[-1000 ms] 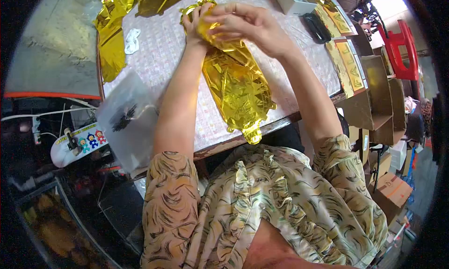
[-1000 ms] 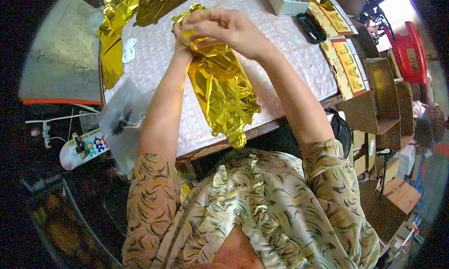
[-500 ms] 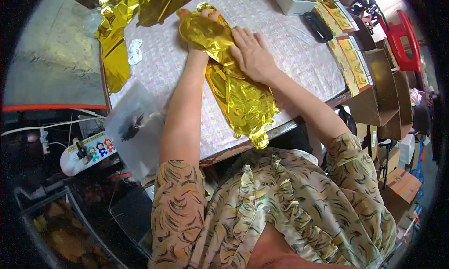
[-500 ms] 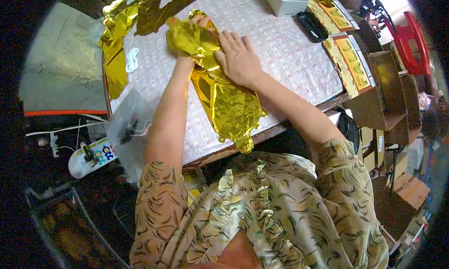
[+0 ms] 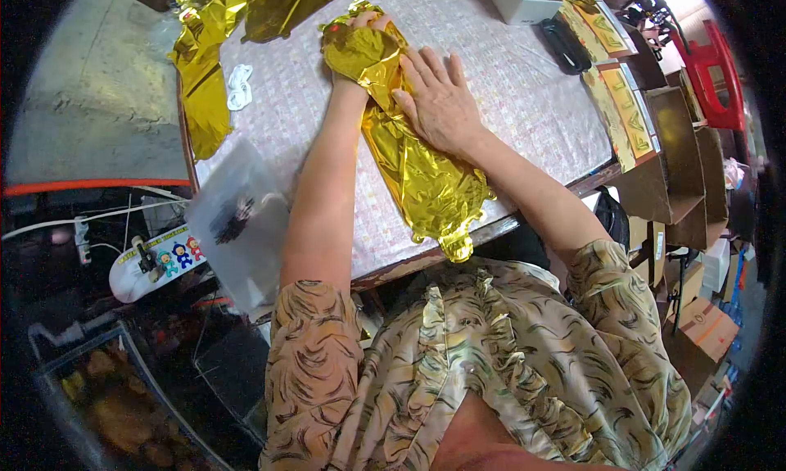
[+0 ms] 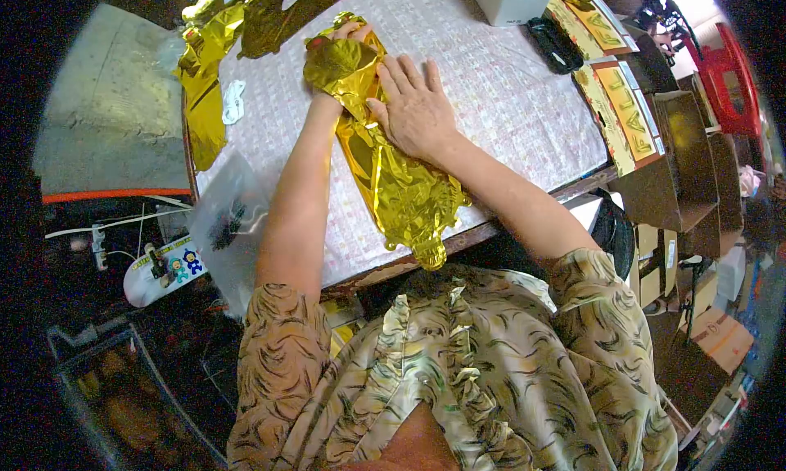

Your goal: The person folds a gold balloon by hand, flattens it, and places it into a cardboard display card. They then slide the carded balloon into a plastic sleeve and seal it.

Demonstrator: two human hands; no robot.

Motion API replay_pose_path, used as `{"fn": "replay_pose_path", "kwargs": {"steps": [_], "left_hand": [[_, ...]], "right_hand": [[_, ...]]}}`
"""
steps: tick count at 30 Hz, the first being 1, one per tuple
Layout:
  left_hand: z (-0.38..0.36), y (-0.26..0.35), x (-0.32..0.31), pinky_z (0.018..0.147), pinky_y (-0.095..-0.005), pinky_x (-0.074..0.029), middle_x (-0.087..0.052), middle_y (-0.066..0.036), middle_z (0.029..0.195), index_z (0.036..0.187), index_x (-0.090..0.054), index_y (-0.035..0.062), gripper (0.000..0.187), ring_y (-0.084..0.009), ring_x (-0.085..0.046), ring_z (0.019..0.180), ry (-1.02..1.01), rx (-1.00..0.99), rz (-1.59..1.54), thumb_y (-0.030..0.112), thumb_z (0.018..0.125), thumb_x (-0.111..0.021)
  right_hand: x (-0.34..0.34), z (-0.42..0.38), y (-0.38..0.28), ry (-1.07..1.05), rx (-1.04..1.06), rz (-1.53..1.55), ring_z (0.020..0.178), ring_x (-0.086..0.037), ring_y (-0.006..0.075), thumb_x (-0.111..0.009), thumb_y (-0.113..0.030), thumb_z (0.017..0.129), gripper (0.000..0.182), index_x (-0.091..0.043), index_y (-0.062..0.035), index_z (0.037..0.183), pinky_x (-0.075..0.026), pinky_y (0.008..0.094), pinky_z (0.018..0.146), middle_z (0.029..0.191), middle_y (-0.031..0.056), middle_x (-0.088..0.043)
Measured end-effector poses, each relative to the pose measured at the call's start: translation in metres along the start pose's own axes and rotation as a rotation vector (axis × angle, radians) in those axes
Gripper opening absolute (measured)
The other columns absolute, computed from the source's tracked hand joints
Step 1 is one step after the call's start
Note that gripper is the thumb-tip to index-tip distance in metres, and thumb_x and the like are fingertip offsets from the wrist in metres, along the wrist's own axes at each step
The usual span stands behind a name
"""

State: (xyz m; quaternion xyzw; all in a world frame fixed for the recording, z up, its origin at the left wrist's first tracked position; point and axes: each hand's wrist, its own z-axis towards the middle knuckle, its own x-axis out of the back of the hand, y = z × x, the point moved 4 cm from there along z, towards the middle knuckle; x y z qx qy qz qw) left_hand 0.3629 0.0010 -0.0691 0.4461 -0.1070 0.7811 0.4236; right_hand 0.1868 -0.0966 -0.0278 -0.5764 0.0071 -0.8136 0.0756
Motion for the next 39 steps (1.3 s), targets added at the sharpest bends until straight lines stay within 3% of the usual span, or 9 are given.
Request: {"fn": "replay_pose_path", "kwargs": {"steps": [9,12,14,15,18,21,33,34,39], "left_hand": [[0.006,-0.006,0.018,0.109,-0.0477,-0.041,-0.056,-0.003,0.141,0.143,-0.056,0.0299,0.049,-0.0271,-0.052,0.131,-0.019,-0.021,-0.011,0.043,0.095,-0.061],[0.010,-0.015,0.049,0.098,-0.0379,-0.049,-0.066,-0.007,0.122,0.144,-0.056,0.0140,0.046,-0.0245,-0.060,0.112,-0.361,0.543,-1.001,0.030,0.101,-0.058],[0.037,-0.026,0.092,0.108,-0.0340,-0.045,-0.059,-0.010,0.146,0.150,-0.055,0.0159,0.050,-0.0192,-0.058,0.128,-0.448,0.785,-0.867,0.036,0.104,-0.060],[0.051,-0.088,0.079,0.098,-0.0318,-0.052,-0.071,-0.007,0.129,0.140,-0.064,0.0135,0.043,-0.0180,-0.068,0.113,-0.157,0.421,-0.497,0.034,0.102,-0.064],[0.072,-0.034,0.131,0.087,-0.0301,-0.055,-0.078,-0.005,0.108,0.118,-0.076,0.0109,0.030,-0.0151,-0.072,0.097,-0.063,0.350,-0.241,0.032,0.099,-0.068],[0.066,0.032,0.097,0.076,-0.0292,-0.054,-0.075,-0.006,0.090,0.103,-0.075,0.0072,0.029,-0.0130,-0.067,0.081,-0.310,0.109,-0.327,0.033,0.090,-0.079],[0.041,0.013,0.033,0.082,-0.0381,-0.050,-0.069,-0.010,0.095,0.100,-0.071,0.0069,0.025,-0.0208,-0.064,0.089,-0.515,0.208,-0.426,0.029,0.088,-0.075],[0.039,0.020,0.038,0.062,-0.0316,-0.047,-0.063,-0.006,0.071,0.085,-0.071,0.0053,0.024,-0.0153,-0.057,0.066,-0.327,0.165,-0.538,0.024,0.080,-0.084],[0.035,0.021,0.036,0.064,-0.0319,-0.047,-0.061,-0.004,0.073,0.086,-0.071,0.0056,0.020,-0.0152,-0.056,0.068,-0.280,0.158,-0.545,0.022,0.083,-0.082]], "right_hand": [[-0.001,0.000,-0.002,-0.046,-0.037,-0.030,0.154,-0.027,0.0313,-0.031,-0.049,0.109,0.068,-0.036,0.0003,0.156,-0.013,0.0565,0.125,0.165,0.0141,-0.034],[-0.001,0.001,-0.002,-0.067,-0.046,-0.029,0.155,-0.026,0.0307,-0.030,-0.050,0.109,0.069,-0.035,0.0006,0.156,-0.012,0.0565,0.126,0.165,0.0139,-0.034],[0.001,0.001,-0.003,-0.068,-0.049,-0.024,0.155,-0.025,0.0303,-0.030,-0.050,0.109,0.070,-0.035,0.0006,0.156,-0.012,0.0565,0.126,0.165,0.0137,-0.034],[0.001,0.001,-0.003,-0.072,-0.052,-0.022,0.155,-0.025,0.0299,-0.030,-0.051,0.109,0.070,-0.035,0.0006,0.157,-0.012,0.0566,0.126,0.165,0.0136,-0.034],[0.000,0.001,-0.003,-0.077,-0.054,-0.013,0.156,-0.024,0.0293,-0.029,-0.051,0.109,0.071,-0.033,0.0001,0.157,-0.011,0.0564,0.126,0.166,0.0133,-0.033],[-0.002,0.002,-0.003,-0.093,-0.062,-0.018,0.156,-0.023,0.0290,-0.029,-0.051,0.109,0.071,-0.032,-0.0002,0.158,-0.011,0.0560,0.126,0.166,0.0131,-0.032],[-0.001,-0.002,-0.010,-0.034,0.153,0.003,0.154,-0.029,0.0281,-0.034,-0.051,0.108,0.067,-0.035,-0.0059,0.158,-0.016,0.0509,0.126,0.164,0.0098,-0.038],[0.000,-0.004,-0.012,-0.020,0.226,0.040,0.152,-0.033,0.0284,-0.035,-0.050,0.109,0.065,-0.036,-0.0078,0.158,-0.018,0.0481,0.126,0.163,0.0101,-0.039],[0.013,-0.026,-0.022,-0.128,0.379,0.116,0.153,-0.031,0.0289,-0.037,-0.049,0.109,0.065,-0.033,-0.0096,0.160,-0.021,0.0490,0.125,0.164,0.0090,-0.037]]}}
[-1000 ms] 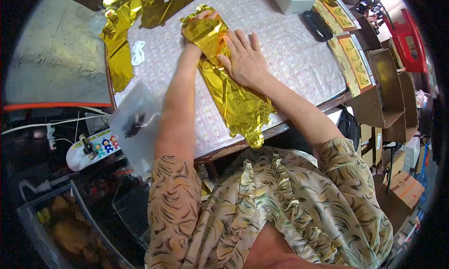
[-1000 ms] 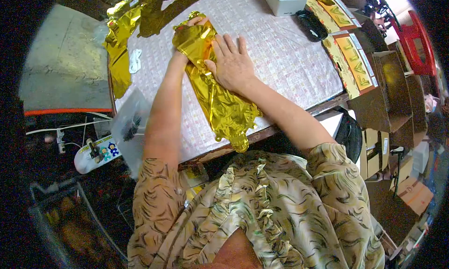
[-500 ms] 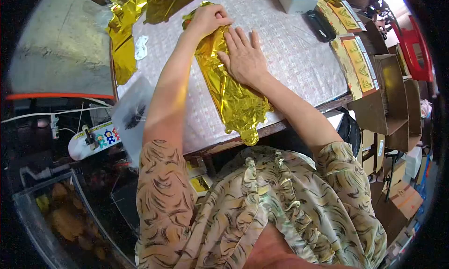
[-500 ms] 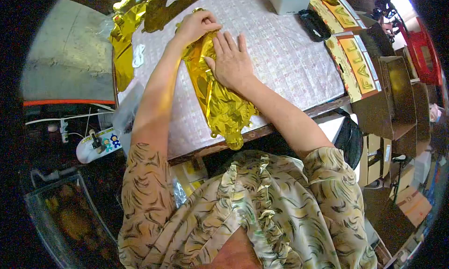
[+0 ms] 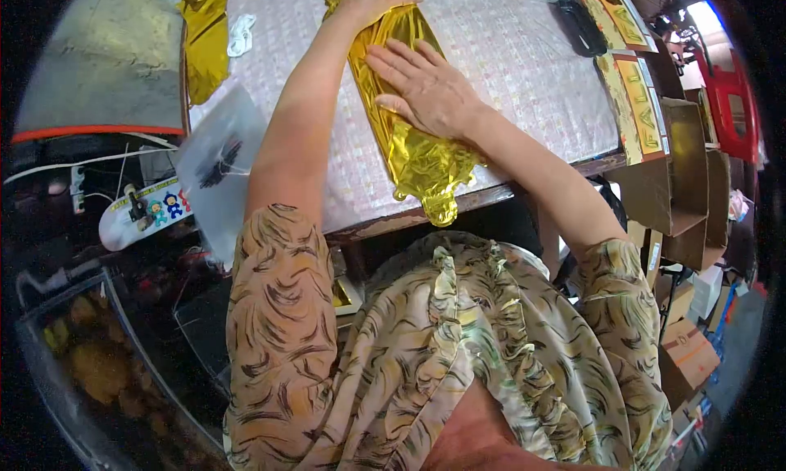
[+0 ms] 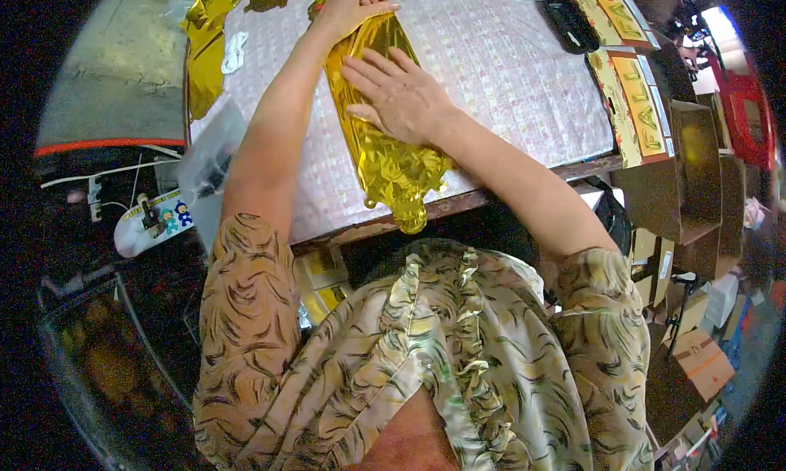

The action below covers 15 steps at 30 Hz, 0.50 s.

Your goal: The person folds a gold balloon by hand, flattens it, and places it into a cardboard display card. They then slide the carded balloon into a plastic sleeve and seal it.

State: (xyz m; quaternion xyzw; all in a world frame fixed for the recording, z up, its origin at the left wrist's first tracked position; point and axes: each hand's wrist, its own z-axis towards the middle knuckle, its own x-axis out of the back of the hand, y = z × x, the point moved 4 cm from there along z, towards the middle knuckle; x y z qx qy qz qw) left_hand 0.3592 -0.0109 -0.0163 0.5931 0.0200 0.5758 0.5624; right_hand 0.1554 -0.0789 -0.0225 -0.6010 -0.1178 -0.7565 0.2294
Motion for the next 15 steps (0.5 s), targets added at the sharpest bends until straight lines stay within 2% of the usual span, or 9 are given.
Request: {"fn": "replay_pose_path", "kwargs": {"steps": [4,7,8,10,11,13,14,15], "left_hand": [[-0.004,0.000,0.001,0.065,-0.0309,-0.047,-0.062,-0.004,0.075,0.087,-0.070,0.0053,0.019,-0.0143,-0.057,0.069,0.042,-0.042,0.008,0.020,0.084,-0.082],[-0.008,0.004,0.003,0.063,-0.0303,-0.046,-0.060,-0.002,0.072,0.087,-0.071,0.0056,0.018,-0.0132,-0.055,0.067,0.076,-0.079,-0.021,0.020,0.084,-0.082],[-0.008,0.005,0.004,0.063,-0.0303,-0.046,-0.060,-0.002,0.072,0.087,-0.071,0.0056,0.018,-0.0132,-0.055,0.067,0.076,-0.084,-0.025,0.020,0.084,-0.082],[-0.004,-0.007,0.001,0.075,-0.0343,-0.051,-0.067,-0.006,0.084,0.095,-0.073,0.0059,0.026,-0.0193,-0.063,0.081,-0.027,0.040,-0.006,0.027,0.084,-0.082],[-0.004,-0.009,-0.002,0.075,-0.0343,-0.051,-0.067,-0.006,0.084,0.095,-0.073,0.0059,0.026,-0.0193,-0.063,0.081,-0.031,0.028,-0.009,0.027,0.084,-0.082],[-0.002,-0.016,-0.004,0.066,-0.0273,-0.047,-0.056,0.001,0.073,0.087,-0.069,0.0054,0.033,-0.0101,-0.051,0.068,0.079,-0.102,0.071,0.032,0.082,-0.087],[0.001,-0.018,-0.004,0.066,-0.0273,-0.047,-0.056,0.001,0.073,0.087,-0.069,0.0054,0.033,-0.0101,-0.051,0.068,0.087,-0.113,0.074,0.032,0.082,-0.087],[-0.001,-0.012,-0.004,0.066,-0.0268,-0.047,-0.054,0.002,0.073,0.087,-0.068,0.0055,0.033,-0.0099,-0.049,0.068,0.091,-0.104,0.052,0.032,0.081,-0.087]], "right_hand": [[0.009,-0.016,-0.017,-0.090,0.113,0.022,0.156,-0.025,0.0287,-0.034,-0.050,0.109,0.066,-0.028,-0.0122,0.162,-0.017,0.0489,0.127,0.168,0.0064,-0.031],[0.013,-0.030,-0.030,-0.200,0.214,0.119,0.158,-0.019,0.0268,-0.030,-0.054,0.108,0.064,-0.026,-0.0228,0.164,-0.010,0.0495,0.129,0.171,0.0001,-0.023],[0.016,-0.034,-0.032,-0.201,0.211,0.114,0.158,-0.019,0.0268,-0.030,-0.054,0.108,0.064,-0.026,-0.0228,0.164,-0.010,0.0495,0.129,0.171,0.0001,-0.023],[0.021,-0.046,-0.039,-0.268,0.331,0.128,0.158,-0.017,0.0257,-0.028,-0.056,0.108,0.065,-0.025,-0.0244,0.164,-0.007,0.0486,0.130,0.171,-0.0023,-0.021],[0.028,-0.052,-0.040,-0.266,0.320,0.121,0.158,-0.017,0.0257,-0.028,-0.056,0.108,0.065,-0.025,-0.0244,0.164,-0.007,0.0486,0.130,0.171,-0.0023,-0.021],[0.044,-0.057,-0.042,-0.387,0.292,0.440,0.156,-0.022,0.0269,-0.034,-0.052,0.108,0.063,-0.030,-0.0220,0.163,-0.011,0.0499,0.129,0.169,0.0003,-0.027],[0.049,-0.056,-0.042,-0.446,0.282,0.600,0.156,-0.025,0.0274,-0.037,-0.051,0.108,0.062,-0.033,-0.0208,0.162,-0.012,0.0505,0.129,0.168,0.0016,-0.030],[0.052,-0.044,-0.030,-0.158,0.286,0.717,0.152,-0.032,0.0319,-0.043,-0.044,0.108,0.062,-0.036,-0.0097,0.159,-0.019,0.0509,0.127,0.164,0.0135,-0.036]]}}
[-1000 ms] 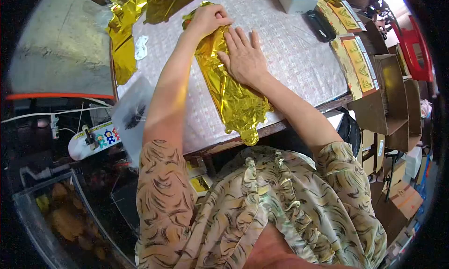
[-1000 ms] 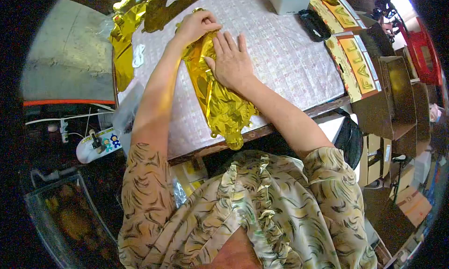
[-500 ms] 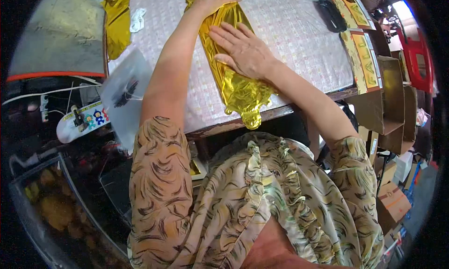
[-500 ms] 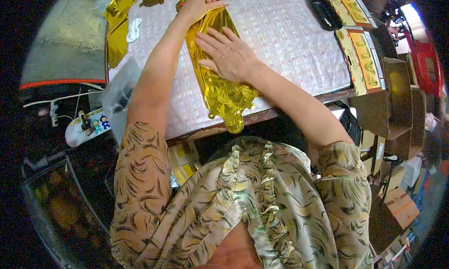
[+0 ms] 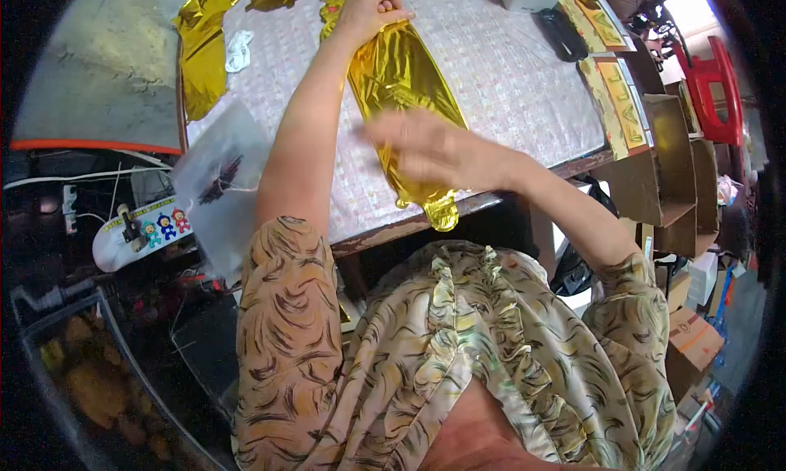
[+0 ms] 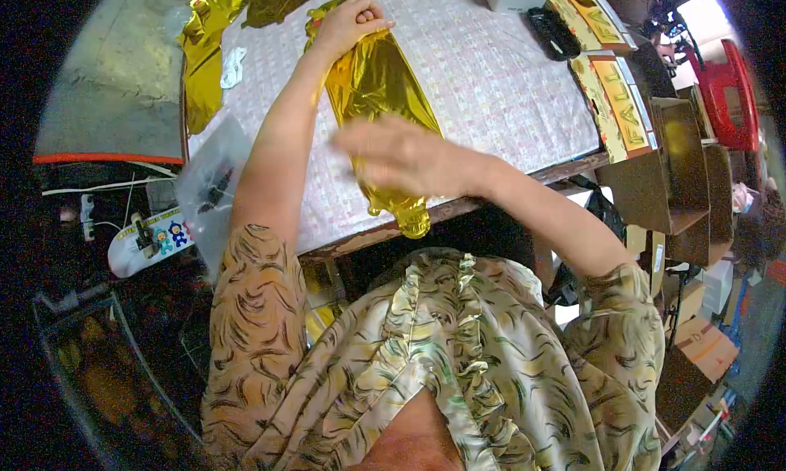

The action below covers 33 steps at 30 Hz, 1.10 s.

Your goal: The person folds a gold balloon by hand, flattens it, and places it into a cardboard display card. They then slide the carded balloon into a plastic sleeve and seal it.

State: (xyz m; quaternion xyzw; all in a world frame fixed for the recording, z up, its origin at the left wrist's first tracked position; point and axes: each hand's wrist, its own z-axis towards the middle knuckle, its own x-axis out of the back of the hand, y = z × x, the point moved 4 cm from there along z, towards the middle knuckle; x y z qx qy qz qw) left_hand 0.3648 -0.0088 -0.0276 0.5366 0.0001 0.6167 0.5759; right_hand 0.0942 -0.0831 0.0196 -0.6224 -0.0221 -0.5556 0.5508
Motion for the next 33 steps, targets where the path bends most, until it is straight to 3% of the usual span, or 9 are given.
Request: {"fn": "replay_pose_path", "kwargs": {"steps": [1,3,4,11,16,20,26,31,33], "left_hand": [[-0.001,0.005,0.000,0.066,-0.0263,-0.046,-0.052,0.002,0.073,0.086,-0.068,0.0056,0.033,-0.0098,-0.048,0.068,0.004,0.013,-0.022,0.032,0.080,-0.088],[-0.004,0.012,0.003,0.066,-0.0262,-0.046,-0.054,0.002,0.074,0.086,-0.069,0.0057,0.033,-0.0097,-0.050,0.069,0.009,0.019,0.006,0.031,0.079,-0.089],[-0.006,0.010,0.001,0.067,-0.0261,-0.047,-0.055,0.001,0.075,0.087,-0.069,0.0059,0.033,-0.0099,-0.051,0.070,-0.016,0.071,-0.040,0.031,0.079,-0.089],[-0.004,0.004,0.003,0.073,-0.0319,-0.052,-0.062,-0.004,0.088,0.091,-0.071,0.0059,0.040,-0.0160,-0.059,0.078,0.021,0.058,0.029,0.037,0.076,-0.091],[0.004,0.001,0.008,0.090,-0.0428,-0.054,-0.066,-0.012,0.105,0.101,-0.072,0.0091,0.056,-0.0327,-0.065,0.104,0.044,0.092,0.216,0.050,0.069,-0.092],[0.015,0.005,0.014,0.084,-0.0399,-0.056,-0.068,-0.012,0.102,0.103,-0.072,0.0082,0.059,-0.0297,-0.069,0.093,0.017,0.044,0.382,0.053,0.069,-0.090],[0.027,-0.012,0.024,0.086,-0.0411,-0.056,-0.073,-0.012,0.100,0.104,-0.074,0.0089,0.040,-0.0305,-0.070,0.094,-0.097,-0.013,0.313,0.042,0.083,-0.081],[-0.003,0.016,0.052,0.082,-0.0410,-0.055,-0.073,-0.013,0.096,0.104,-0.075,0.0073,0.024,-0.0326,-0.071,0.087,0.209,-0.129,0.266,0.028,0.092,-0.072],[-0.021,0.025,0.038,0.084,-0.0398,-0.055,-0.072,-0.014,0.101,0.106,-0.074,0.0074,0.024,-0.0328,-0.070,0.092,0.096,-0.020,0.249,0.027,0.092,-0.073]], "right_hand": [[0.006,0.008,0.008,-0.001,0.003,-0.007,0.152,-0.032,0.0319,-0.043,-0.044,0.108,0.062,-0.036,-0.0097,0.159,-0.019,0.0509,0.127,0.164,0.0135,-0.036],[0.036,0.022,0.030,0.432,-0.281,-0.372,0.150,-0.034,0.0356,-0.047,-0.041,0.107,0.065,-0.035,0.0022,0.155,-0.023,0.0498,0.125,0.161,0.0232,-0.037],[0.025,0.028,0.049,0.427,-0.361,-0.534,0.150,-0.033,0.0371,-0.050,-0.041,0.106,0.069,-0.034,0.0086,0.152,-0.023,0.0482,0.124,0.158,0.0264,-0.038],[-0.007,0.034,0.065,0.305,-0.467,-0.736,0.153,-0.028,0.0332,-0.041,-0.054,0.106,0.078,-0.033,0.0066,0.155,-0.018,0.0469,0.126,0.162,0.0216,-0.035],[-0.007,0.035,0.065,0.285,-0.486,-0.758,0.155,-0.026,0.0316,-0.039,-0.055,0.106,0.078,-0.033,0.0058,0.155,-0.017,0.0459,0.127,0.163,0.0199,-0.033],[-0.008,0.035,0.066,0.294,-0.493,-0.748,0.154,-0.026,0.0314,-0.038,-0.056,0.106,0.079,-0.033,0.0057,0.155,-0.017,0.0456,0.127,0.163,0.0198,-0.033],[-0.006,0.034,0.064,0.304,-0.487,-0.738,0.154,-0.027,0.0315,-0.038,-0.057,0.106,0.080,-0.033,0.0058,0.155,-0.018,0.0457,0.127,0.163,0.0199,-0.034],[-0.007,0.034,0.066,0.317,-0.483,-0.738,0.154,-0.027,0.0322,-0.039,-0.057,0.106,0.080,-0.034,0.0057,0.155,-0.018,0.0461,0.127,0.163,0.0203,-0.034],[-0.009,0.034,0.066,0.307,-0.478,-0.731,0.154,-0.027,0.0324,-0.039,-0.057,0.106,0.080,-0.033,0.0056,0.156,-0.017,0.0463,0.127,0.163,0.0204,-0.034]]}}
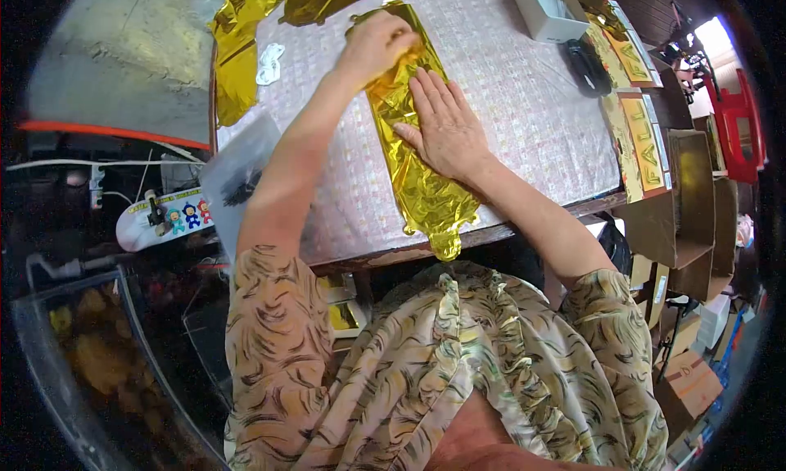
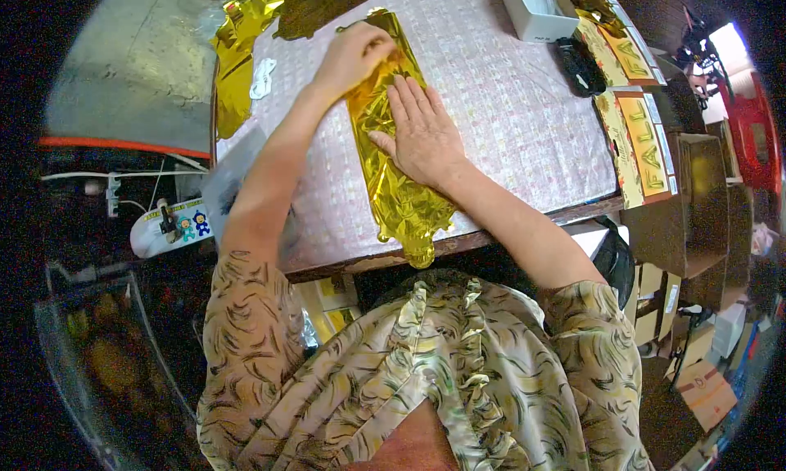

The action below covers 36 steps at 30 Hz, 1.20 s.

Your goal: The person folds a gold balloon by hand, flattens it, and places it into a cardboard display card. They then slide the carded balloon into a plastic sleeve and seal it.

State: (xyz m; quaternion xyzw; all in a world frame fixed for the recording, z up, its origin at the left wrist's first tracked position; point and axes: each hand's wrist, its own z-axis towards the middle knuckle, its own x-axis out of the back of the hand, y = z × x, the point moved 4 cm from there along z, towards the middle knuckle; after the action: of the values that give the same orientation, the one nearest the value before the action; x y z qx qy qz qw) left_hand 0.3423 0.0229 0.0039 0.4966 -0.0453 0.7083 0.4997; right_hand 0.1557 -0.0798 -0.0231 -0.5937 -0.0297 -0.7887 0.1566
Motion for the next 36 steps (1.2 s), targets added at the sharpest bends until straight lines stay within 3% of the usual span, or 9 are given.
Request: {"fn": "replay_pose_path", "kwargs": {"steps": [3,8,11,13,16,24,29,33,36], "left_hand": [[-0.017,0.002,-0.007,0.094,-0.0416,-0.051,-0.068,-0.017,0.113,0.113,-0.070,0.0075,0.030,-0.0351,-0.064,0.108,-0.023,-0.124,0.094,0.031,0.094,-0.072],[-0.001,-0.061,0.014,0.097,-0.0443,-0.050,-0.068,-0.019,0.114,0.114,-0.070,0.0053,0.027,-0.0378,-0.063,0.111,0.006,-0.116,0.233,0.023,0.093,-0.068],[-0.003,-0.069,0.057,0.092,-0.0442,-0.053,-0.071,-0.018,0.107,0.108,-0.074,0.0064,0.026,-0.0373,-0.067,0.103,0.250,0.059,0.272,0.026,0.091,-0.070],[-0.011,-0.069,0.065,0.084,-0.0426,-0.055,-0.074,-0.016,0.095,0.098,-0.077,0.0080,0.027,-0.0348,-0.071,0.091,-0.032,0.386,0.244,0.033,0.088,-0.074],[-0.025,-0.053,0.062,0.078,-0.0404,-0.056,-0.076,-0.014,0.089,0.093,-0.078,0.0092,0.034,-0.0309,-0.073,0.082,-0.251,0.425,0.299,0.042,0.083,-0.079],[-0.032,-0.060,0.055,0.073,-0.0369,-0.055,-0.077,-0.011,0.087,0.085,-0.079,0.0090,0.043,-0.0244,-0.072,0.078,-0.326,0.600,0.427,0.048,0.072,-0.089],[-0.045,-0.109,0.038,0.066,-0.0302,-0.051,-0.075,-0.005,0.082,0.088,-0.079,0.0053,0.035,-0.0137,-0.063,0.069,-0.219,0.665,-0.063,0.035,0.075,-0.091],[-0.046,-0.086,0.050,0.068,-0.0333,-0.053,-0.075,-0.007,0.079,0.083,-0.080,0.0081,0.030,-0.0171,-0.067,0.070,-0.169,0.695,-0.109,0.034,0.072,-0.092],[-0.041,-0.074,0.057,0.059,-0.0276,-0.050,-0.072,-0.003,0.074,0.085,-0.078,0.0062,0.022,-0.0122,-0.063,0.064,-0.167,0.768,-0.440,0.024,0.079,-0.089]], "right_hand": [[-0.001,0.000,0.000,-0.010,-0.031,0.027,0.155,-0.026,0.0324,-0.038,-0.057,0.106,0.080,-0.031,0.0050,0.157,-0.016,0.0463,0.127,0.164,0.0206,-0.033],[-0.002,0.001,0.002,-0.009,-0.011,0.018,0.155,-0.025,0.0327,-0.038,-0.058,0.106,0.081,-0.032,0.0052,0.157,-0.017,0.0468,0.127,0.164,0.0209,-0.032],[-0.001,0.002,0.002,0.001,-0.013,0.032,0.155,-0.026,0.0330,-0.038,-0.058,0.106,0.081,-0.032,0.0054,0.156,-0.018,0.0470,0.127,0.164,0.0210,-0.032],[-0.001,0.001,0.002,0.006,-0.012,0.030,0.154,-0.026,0.0332,-0.038,-0.058,0.106,0.081,-0.032,0.0055,0.156,-0.019,0.0470,0.126,0.164,0.0211,-0.032],[-0.002,0.000,0.002,0.006,-0.018,0.025,0.154,-0.027,0.0332,-0.037,-0.058,0.106,0.081,-0.032,0.0056,0.156,-0.019,0.0468,0.126,0.164,0.0212,-0.033],[-0.006,0.001,0.003,-0.008,-0.016,0.017,0.155,-0.025,0.0320,-0.035,-0.059,0.106,0.082,-0.031,0.0056,0.157,-0.017,0.0459,0.127,0.165,0.0209,-0.030],[-0.005,0.000,0.002,0.035,0.000,0.018,0.154,-0.028,0.0330,-0.037,-0.058,0.106,0.081,-0.033,0.0063,0.155,-0.020,0.0466,0.126,0.163,0.0221,-0.033],[-0.005,0.000,0.003,0.032,-0.001,0.022,0.154,-0.028,0.0333,-0.038,-0.058,0.106,0.081,-0.033,0.0063,0.155,-0.020,0.0468,0.126,0.163,0.0224,-0.033],[-0.004,0.001,0.003,0.026,-0.006,0.023,0.154,-0.028,0.0336,-0.038,-0.058,0.106,0.081,-0.032,0.0064,0.155,-0.020,0.0469,0.126,0.163,0.0226,-0.034]]}}
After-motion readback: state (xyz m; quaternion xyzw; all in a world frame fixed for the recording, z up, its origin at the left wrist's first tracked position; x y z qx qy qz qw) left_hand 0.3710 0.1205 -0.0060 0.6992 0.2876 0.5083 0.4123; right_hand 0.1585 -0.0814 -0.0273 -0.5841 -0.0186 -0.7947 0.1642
